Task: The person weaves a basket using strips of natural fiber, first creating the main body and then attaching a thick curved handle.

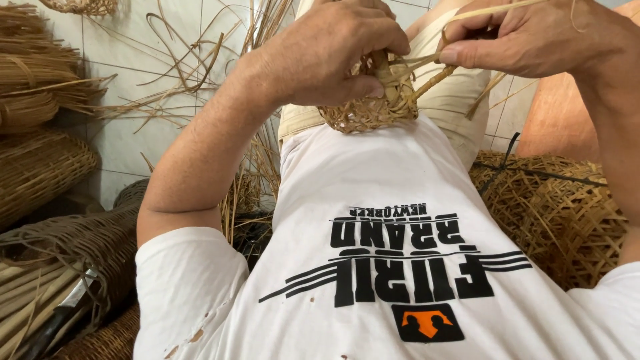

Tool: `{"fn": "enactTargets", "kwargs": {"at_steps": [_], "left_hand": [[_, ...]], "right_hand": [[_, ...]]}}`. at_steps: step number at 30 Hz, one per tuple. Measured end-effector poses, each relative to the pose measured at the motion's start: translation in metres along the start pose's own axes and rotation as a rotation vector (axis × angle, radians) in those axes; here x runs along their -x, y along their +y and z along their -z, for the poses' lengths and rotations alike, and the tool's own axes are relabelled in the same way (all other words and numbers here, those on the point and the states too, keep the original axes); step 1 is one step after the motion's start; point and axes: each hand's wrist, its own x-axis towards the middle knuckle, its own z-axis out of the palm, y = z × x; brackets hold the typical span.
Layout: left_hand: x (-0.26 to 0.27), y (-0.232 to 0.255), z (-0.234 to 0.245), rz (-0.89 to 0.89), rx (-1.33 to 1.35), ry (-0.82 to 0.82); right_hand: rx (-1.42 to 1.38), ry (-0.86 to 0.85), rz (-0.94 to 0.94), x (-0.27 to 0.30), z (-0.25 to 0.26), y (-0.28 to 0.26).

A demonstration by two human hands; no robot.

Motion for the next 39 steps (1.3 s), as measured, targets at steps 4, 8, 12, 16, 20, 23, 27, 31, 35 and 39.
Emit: {"fn": "enactTargets", "kwargs": {"at_steps": [4,8,12,16,20,23,27,31,35,39], "left_hand": [[0.004,0.003,-0.001,-0.012,-0.080,0.024],[0.006,-0.001,0.005,0.068,0.031,-0.014],[0.006,-0.007,0.006,0.005,0.087,-0.007],[0.005,0.003,0.003,0.036,-0.046,-0.025],[0.004,0.009,-0.007,0.039,-0.118,0.041],[0.007,0.012,-0.015,-0.011,-0.240,0.121],[0.011,0.010,-0.015,-0.015,-0.307,0.117],[0.011,0.010,-0.016,0.016,-0.308,0.129],[0.011,0.013,-0.017,0.041,-0.296,0.183],[0.000,0.022,-0.001,0.113,-0.252,0.108]], "right_hand": [[0.045,-0.084,-0.013,-0.008,0.004,0.005],[0.012,-0.080,0.052,-0.008,0.003,-0.002],[0.008,-0.023,0.076,-0.011,0.002,0.000],[-0.013,-0.045,-0.036,-0.013,0.002,-0.007],[-0.039,-0.068,0.135,-0.021,0.001,0.002],[-0.054,-0.083,0.245,-0.021,0.000,-0.004],[-0.013,-0.067,0.271,-0.027,-0.003,0.000],[-0.024,-0.018,0.278,-0.027,-0.001,0.004],[0.078,0.043,0.298,-0.019,-0.001,-0.011],[0.078,0.009,0.266,-0.017,-0.001,-0.020]]}}
